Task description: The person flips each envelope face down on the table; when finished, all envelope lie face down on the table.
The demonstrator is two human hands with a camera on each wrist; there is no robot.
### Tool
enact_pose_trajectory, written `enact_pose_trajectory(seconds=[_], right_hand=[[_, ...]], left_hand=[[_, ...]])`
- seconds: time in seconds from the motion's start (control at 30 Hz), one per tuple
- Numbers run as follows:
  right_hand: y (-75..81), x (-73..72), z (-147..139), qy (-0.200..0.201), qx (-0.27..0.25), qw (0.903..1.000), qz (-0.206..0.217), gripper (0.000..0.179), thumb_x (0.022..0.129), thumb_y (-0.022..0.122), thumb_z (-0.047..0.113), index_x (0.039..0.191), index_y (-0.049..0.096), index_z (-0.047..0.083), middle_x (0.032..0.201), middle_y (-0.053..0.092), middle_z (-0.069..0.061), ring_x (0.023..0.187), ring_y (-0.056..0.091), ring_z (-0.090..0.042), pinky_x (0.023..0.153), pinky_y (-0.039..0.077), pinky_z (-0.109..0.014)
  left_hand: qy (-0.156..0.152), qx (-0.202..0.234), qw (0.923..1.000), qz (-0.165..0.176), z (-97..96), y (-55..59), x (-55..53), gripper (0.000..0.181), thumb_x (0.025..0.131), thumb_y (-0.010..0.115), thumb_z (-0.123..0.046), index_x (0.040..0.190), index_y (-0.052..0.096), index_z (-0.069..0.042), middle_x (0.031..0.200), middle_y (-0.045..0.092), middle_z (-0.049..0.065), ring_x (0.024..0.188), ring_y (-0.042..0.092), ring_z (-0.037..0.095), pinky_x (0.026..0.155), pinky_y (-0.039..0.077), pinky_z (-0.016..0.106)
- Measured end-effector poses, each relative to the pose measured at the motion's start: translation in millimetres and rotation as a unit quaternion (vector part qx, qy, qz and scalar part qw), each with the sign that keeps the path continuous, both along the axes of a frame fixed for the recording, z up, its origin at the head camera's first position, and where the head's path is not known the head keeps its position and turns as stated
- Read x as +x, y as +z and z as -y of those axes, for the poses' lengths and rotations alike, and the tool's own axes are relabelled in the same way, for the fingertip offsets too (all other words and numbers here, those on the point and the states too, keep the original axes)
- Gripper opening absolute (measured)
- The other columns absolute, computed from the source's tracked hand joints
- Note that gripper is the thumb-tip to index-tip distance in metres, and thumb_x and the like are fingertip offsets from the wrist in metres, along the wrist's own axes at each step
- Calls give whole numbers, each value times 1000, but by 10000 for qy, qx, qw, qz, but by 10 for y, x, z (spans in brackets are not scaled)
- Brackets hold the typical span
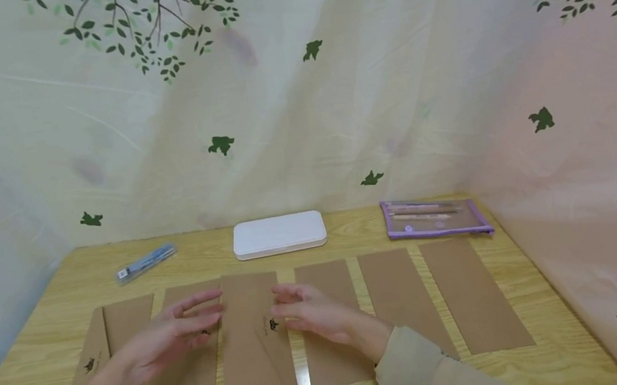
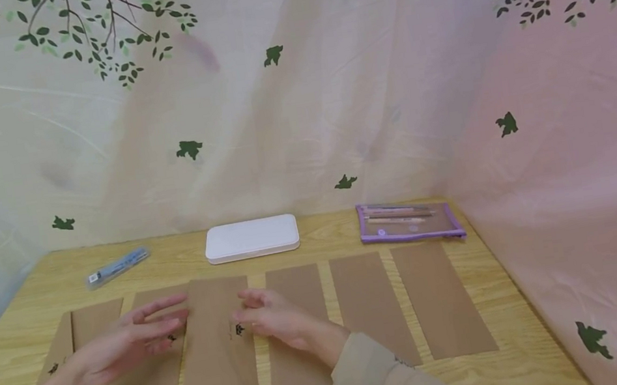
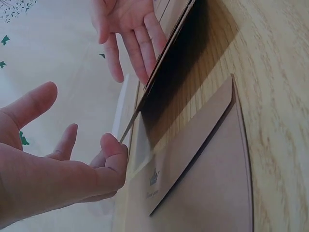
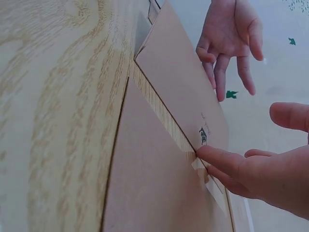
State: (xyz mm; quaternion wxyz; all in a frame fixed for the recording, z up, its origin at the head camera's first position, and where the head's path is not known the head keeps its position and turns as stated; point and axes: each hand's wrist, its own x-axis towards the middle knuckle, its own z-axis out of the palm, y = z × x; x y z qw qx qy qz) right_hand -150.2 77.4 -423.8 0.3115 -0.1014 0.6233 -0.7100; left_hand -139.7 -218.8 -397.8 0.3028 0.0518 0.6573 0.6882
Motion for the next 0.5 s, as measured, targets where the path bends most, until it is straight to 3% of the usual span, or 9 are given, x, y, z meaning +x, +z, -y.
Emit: enact_pose_trajectory(seconds=[0.3,0.5], right_hand=[[0,4,59,-96,-102,9999,91,65,101,61,10,155,30,-5,160,27,-25,140,41,-39,114,36,-56],[-18,12,85,-213,-162,9994,238,74,100,63,10,159,21,-2,162,21,-28,143,37,-40,115,34,-55]], left_hand=[[-222,17,9996,-159,52,56,-13,66,105,56,-18,159,21,-2,162,24,25,137,40,28,105,43,41],[-219,157,9996,-84,71,83,-12,67,104,57,-15,160,22,-5,163,19,25,135,43,25,106,43,43]])
